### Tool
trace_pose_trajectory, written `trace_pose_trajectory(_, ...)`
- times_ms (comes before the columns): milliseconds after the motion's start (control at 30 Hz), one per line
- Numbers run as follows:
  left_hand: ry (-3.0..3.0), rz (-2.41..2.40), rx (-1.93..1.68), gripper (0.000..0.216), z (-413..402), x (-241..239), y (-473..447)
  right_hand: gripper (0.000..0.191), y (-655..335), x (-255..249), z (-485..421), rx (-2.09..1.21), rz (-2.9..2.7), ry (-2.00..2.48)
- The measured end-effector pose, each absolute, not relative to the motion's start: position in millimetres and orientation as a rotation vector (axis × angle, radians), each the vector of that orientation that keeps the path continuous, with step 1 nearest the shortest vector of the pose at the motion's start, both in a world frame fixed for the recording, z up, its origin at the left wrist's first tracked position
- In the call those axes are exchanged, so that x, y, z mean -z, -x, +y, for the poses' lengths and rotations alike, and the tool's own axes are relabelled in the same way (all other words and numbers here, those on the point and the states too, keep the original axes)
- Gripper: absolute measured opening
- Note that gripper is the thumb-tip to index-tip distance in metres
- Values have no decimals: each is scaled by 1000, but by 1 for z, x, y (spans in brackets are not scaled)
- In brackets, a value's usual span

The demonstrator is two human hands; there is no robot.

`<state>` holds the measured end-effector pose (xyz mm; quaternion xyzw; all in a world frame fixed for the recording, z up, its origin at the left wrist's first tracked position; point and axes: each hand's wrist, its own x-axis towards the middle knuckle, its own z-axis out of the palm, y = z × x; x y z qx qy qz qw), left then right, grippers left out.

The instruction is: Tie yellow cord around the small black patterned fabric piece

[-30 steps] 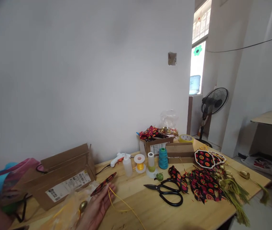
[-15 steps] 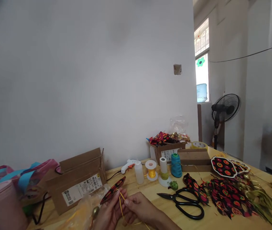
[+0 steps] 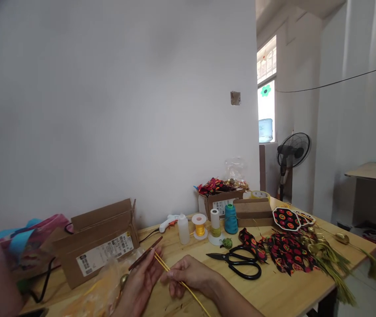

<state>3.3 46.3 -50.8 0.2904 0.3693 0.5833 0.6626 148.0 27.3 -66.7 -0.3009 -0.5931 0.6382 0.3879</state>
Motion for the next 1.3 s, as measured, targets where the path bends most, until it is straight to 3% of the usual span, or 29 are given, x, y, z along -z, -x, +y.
trace_pose_trajectory(233,-548,767,-1325,15,47,51,-4,32,-189,57,-44,-1884,-1245,1019)
trace_pose_trajectory(533,-547,776,-1189,14,46,54,-11,35,-241,55,-109,-1831,-1078,1207)
trace_pose_trajectory(767,-490,725,-1250,17,45,47,-6,36,-258,31,-85,-1850,-1209,1053)
trace_pose_trajectory(933,-475,706,-1276,20,48,45,-4,38,-252,16,-50,-1669,-1448,1120)
trace_pose_trajectory(1300,-574,723,-1475,20,60,50,0,40,-219,41,-3,-1954,-1136,800)
